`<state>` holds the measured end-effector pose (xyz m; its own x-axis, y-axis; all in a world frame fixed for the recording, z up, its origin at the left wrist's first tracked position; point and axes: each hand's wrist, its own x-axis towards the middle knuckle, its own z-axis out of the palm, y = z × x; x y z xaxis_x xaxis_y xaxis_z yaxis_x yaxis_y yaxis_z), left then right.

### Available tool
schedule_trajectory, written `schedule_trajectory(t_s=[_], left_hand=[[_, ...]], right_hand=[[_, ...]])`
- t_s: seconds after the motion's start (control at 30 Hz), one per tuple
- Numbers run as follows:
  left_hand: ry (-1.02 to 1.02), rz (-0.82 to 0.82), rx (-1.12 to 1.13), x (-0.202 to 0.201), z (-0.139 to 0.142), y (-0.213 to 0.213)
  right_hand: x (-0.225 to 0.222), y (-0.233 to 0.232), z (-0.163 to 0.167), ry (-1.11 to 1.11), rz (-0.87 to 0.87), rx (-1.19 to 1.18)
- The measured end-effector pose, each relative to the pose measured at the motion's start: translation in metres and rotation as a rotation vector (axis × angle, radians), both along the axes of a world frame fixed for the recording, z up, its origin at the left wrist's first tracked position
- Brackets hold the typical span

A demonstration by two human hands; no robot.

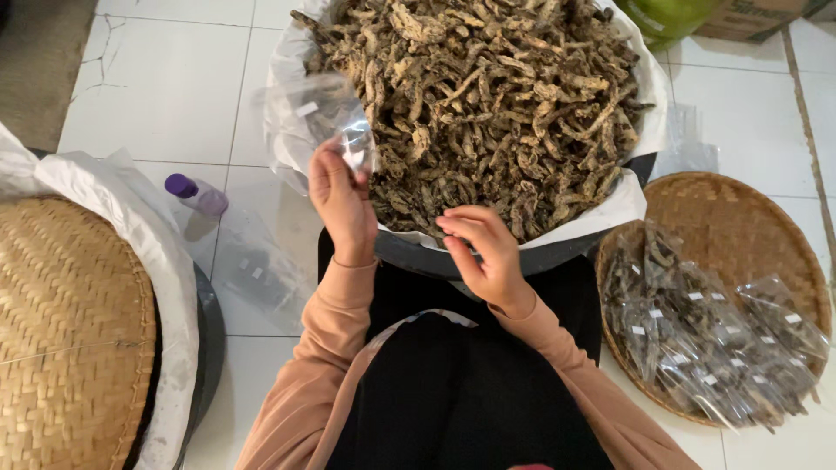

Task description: The person sits on the floor in front of a large basin of dried roots and fills small clear plastic bags with handfuls of the roots. They press the contents down, seal each bag, and place the filled bags on a round bamboo tray beside them.

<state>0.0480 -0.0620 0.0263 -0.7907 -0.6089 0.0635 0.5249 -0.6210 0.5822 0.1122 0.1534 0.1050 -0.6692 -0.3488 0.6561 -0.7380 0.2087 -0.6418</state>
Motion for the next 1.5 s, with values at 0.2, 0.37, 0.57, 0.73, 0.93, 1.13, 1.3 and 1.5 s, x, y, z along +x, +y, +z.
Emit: schedule_trajectory(t_s=[0.2,0.37,0.57,0.73,0.93,1.13,1.3,1.5], left_hand=[[-0.042,-0.086,-0.127,0.006,0.027,0.055],[0.048,-0.090,-0.299,0.022,0.029,0.073],[-0.103,0.137,-1.114,0.041,0.055,0.070],[-0.038,0.309,-1.439,0.050,0.061,0.069],[0.030,0.355,-1.654,0.064,0.024,0.081],[0.210,-0.153,-1.016,0.081,0.027,0.036],[0.247,-0.577,0.065,0.079,0.048,0.007],[0.114,-0.545,-0.028,0.093,0.046,0.022]], right_hand=[[-0.002,-0.011,0.014,0.031,-0.094,0.198],[-0.015,-0.009,0.016,0.102,-0.259,0.212],[-0.013,-0.005,0.009,-0.350,-0.049,-0.215],[-0.004,-0.010,0.005,-0.203,0.021,-0.283],[-0.006,-0.016,0.005,-0.038,-0.069,-0.032],[-0.012,-0.021,-0.004,0.060,0.135,0.077],[-0.005,-0.041,-0.022,0.069,0.403,0.250],[-0.002,-0.062,-0.041,0.014,0.257,0.316]])
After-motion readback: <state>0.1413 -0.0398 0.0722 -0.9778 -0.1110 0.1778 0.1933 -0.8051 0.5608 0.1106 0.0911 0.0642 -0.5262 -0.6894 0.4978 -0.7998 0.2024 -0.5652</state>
